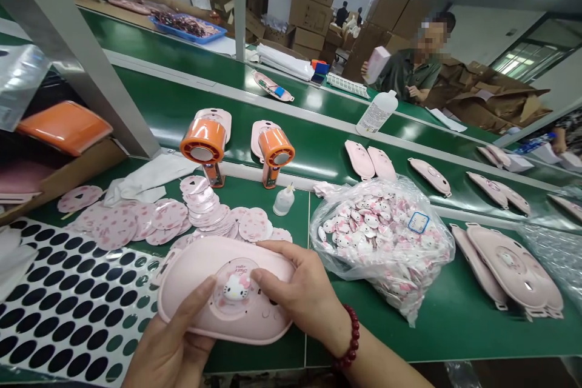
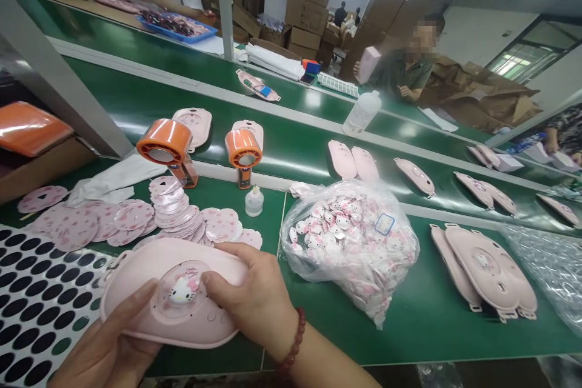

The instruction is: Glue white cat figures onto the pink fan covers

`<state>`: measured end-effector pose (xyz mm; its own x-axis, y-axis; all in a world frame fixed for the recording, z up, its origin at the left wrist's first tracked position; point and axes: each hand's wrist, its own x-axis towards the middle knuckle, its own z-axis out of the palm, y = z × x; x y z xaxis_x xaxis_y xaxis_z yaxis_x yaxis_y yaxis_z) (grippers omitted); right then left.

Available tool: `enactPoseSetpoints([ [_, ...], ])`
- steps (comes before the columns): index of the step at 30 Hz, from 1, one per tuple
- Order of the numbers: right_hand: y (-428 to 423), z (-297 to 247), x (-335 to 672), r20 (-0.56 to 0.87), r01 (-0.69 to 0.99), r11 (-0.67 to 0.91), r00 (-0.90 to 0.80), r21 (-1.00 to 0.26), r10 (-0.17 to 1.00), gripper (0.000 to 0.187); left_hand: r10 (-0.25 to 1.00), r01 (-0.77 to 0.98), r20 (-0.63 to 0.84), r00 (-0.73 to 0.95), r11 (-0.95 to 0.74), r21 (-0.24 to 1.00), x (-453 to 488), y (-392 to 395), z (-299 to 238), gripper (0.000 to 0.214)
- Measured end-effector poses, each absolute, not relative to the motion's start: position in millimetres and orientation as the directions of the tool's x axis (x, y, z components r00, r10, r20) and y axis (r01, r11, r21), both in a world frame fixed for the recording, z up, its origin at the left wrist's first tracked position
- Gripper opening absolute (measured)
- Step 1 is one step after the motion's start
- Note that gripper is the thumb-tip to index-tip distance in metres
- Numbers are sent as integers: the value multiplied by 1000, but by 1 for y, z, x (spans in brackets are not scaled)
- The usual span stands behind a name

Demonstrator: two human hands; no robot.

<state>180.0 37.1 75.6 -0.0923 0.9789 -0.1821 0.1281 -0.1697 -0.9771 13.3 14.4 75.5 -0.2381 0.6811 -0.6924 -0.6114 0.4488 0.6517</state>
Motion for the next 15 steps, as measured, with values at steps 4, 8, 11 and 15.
enactPoseSetpoints([
  [4, 37, 74, 179, -229, 85, -224, -58, -971, 972, 35, 677, -624, -704, -216, 459, 633, 18, 12, 79, 92],
  [8, 33, 73, 178, -142, 123, -136, -45, -983, 989, 36, 732, -567, -658, -178, 470, 677, 23, 12, 85, 99],
  [11, 30, 74, 179, -39, 171, -33, -36, -985, 999, 37, 732, -570, -655, -186, 462, 679, 26, 14, 88, 105],
  [15, 30, 78, 182, 61, 268, 82, -84, -960, 995, 36, 718, -572, -666, -204, 464, 676, 27, 18, 89, 113],
])
